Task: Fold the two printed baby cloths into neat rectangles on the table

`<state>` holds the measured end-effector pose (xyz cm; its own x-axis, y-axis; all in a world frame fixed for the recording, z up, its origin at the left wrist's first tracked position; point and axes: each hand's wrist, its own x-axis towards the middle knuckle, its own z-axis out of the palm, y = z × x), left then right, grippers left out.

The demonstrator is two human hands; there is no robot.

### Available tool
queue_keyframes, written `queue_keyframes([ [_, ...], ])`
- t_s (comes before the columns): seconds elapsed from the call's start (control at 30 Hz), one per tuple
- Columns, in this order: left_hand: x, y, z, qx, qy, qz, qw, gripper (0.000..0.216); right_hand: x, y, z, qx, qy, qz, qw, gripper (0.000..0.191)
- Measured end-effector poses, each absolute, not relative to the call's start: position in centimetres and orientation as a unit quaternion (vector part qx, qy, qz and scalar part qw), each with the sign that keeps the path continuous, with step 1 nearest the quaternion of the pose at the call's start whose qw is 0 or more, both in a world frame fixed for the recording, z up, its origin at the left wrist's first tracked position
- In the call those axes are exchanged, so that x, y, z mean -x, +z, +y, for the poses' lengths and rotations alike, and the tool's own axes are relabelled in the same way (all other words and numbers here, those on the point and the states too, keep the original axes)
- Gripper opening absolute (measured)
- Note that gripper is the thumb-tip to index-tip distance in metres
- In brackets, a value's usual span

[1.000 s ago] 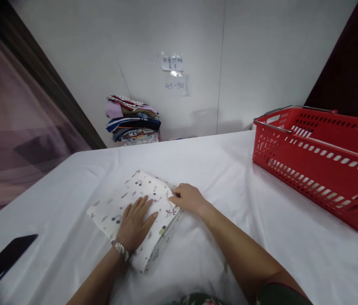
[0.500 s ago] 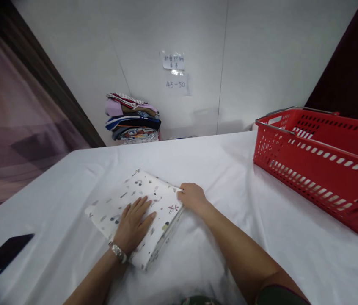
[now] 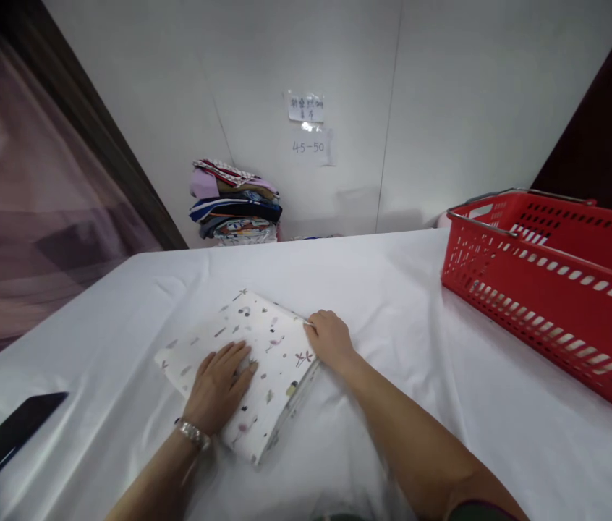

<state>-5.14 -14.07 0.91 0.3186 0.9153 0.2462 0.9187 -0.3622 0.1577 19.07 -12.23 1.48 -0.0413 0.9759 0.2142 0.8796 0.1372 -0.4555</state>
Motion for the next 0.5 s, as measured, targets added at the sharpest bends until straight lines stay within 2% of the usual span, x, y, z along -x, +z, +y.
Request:
queue_keyframes([
  [0.2, 5.14, 0.84, -14.16, 0.811, -0.159, -0.563, 0.006, 0.042, -19.2, 1.16, -11.7, 0.668, 0.111, -0.701, 0.225, 0.018],
  [0.37, 5.15, 0.78, -14.23, 0.81, -0.167, -0.562, 0.011, 0.04, -19.31, 0.83, -11.69, 0.671, 0.177, -0.685, 0.222, 0.034],
  [0.5, 5.08, 0.66, -14.31, 0.809, -0.172, -0.563, 0.004, 0.04, -19.33, 0.48, -11.38, 0.672, 0.207, -0.664, 0.253, 0.032],
])
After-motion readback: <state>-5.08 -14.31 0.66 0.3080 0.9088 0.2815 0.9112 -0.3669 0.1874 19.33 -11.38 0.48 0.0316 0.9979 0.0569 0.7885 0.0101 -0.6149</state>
